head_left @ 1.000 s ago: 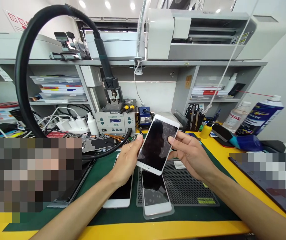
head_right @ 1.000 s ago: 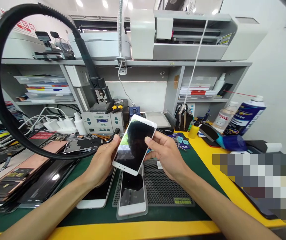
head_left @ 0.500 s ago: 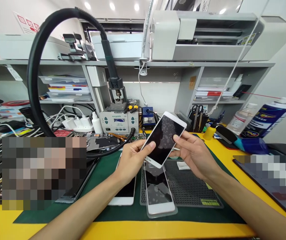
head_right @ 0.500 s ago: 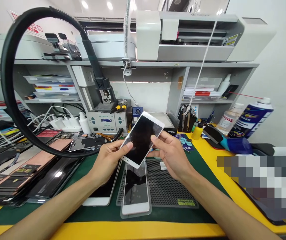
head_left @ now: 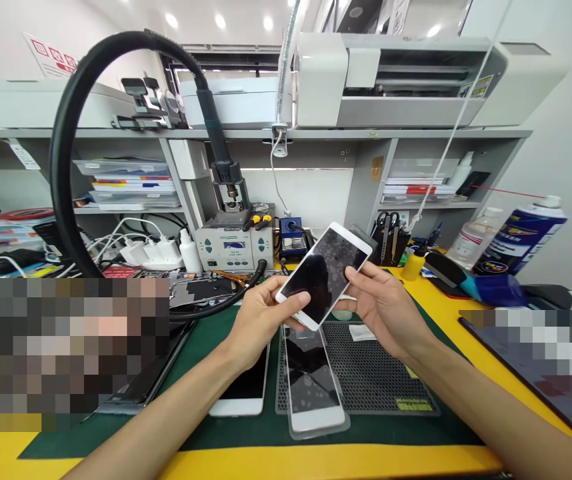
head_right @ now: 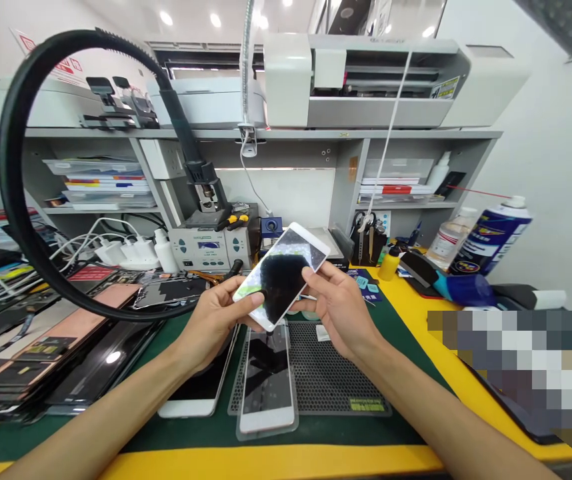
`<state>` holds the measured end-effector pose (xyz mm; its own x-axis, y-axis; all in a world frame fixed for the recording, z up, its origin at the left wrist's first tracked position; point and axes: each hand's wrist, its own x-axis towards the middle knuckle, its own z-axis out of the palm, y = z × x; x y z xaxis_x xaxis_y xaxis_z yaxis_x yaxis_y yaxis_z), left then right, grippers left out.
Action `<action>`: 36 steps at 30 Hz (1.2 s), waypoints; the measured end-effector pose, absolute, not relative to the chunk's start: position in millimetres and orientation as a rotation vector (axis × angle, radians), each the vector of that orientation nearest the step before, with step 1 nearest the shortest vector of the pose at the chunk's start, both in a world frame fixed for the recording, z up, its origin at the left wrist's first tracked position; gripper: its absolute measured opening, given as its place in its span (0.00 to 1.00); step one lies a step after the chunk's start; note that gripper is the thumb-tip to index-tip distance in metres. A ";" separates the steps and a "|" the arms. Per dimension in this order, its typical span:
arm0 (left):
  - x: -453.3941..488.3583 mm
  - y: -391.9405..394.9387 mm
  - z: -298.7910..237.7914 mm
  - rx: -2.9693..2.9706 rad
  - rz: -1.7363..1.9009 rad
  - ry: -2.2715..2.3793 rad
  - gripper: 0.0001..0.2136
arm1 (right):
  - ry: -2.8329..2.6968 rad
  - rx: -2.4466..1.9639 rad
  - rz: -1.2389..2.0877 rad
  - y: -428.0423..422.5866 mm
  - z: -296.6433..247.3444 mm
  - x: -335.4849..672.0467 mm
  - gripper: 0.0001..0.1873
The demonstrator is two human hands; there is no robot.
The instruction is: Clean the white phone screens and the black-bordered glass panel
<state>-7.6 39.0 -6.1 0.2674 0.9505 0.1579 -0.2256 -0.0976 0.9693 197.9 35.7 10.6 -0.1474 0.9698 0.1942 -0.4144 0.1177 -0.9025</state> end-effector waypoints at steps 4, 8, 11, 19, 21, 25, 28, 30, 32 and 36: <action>-6.7 40.1 -11.4 1.263 1.245 0.852 0.14 | -1.076 -0.700 1.396 37.8 9.4 198.7 0.12; -9.3 40.6 -9.6 1.315 1.240 0.835 0.16 | -1.089 -0.699 1.370 38.0 10.2 198.8 0.11; -10.2 41.0 -7.6 1.310 1.241 0.834 0.18 | -1.093 -0.722 1.347 38.0 11.2 199.5 0.11; -11.0 43.4 -4.7 1.249 1.053 0.749 0.27 | -1.078 -0.756 1.329 41.2 10.8 203.6 0.11; -10.5 40.9 -4.2 1.303 0.955 0.759 0.22 | -1.131 -0.764 1.334 39.8 11.3 202.8 0.13; -7.0 33.1 -3.8 1.318 0.925 0.759 0.14 | -1.294 -0.820 1.333 34.0 15.1 199.3 0.18; -5.0 29.3 -4.0 1.249 0.981 0.743 0.13 | -1.283 -0.815 1.341 31.3 19.0 198.0 0.19; -4.4 28.5 -4.4 1.203 1.038 0.736 0.13 | -1.235 -0.802 1.355 30.8 20.0 197.3 0.21; -4.1 28.9 -5.0 1.148 1.118 0.723 0.13 | -1.250 -0.818 1.366 30.1 17.8 195.3 0.23; -3.5 30.8 -6.9 1.043 1.251 0.705 0.14 | -1.528 -0.964 1.211 25.8 1.7 187.0 0.23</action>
<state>-3.5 30.8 -6.9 0.2123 0.9711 0.1092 -0.4095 -0.0130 0.9122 187.0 25.8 1.7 -0.2600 0.9465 0.1913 0.0306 0.2061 -0.9781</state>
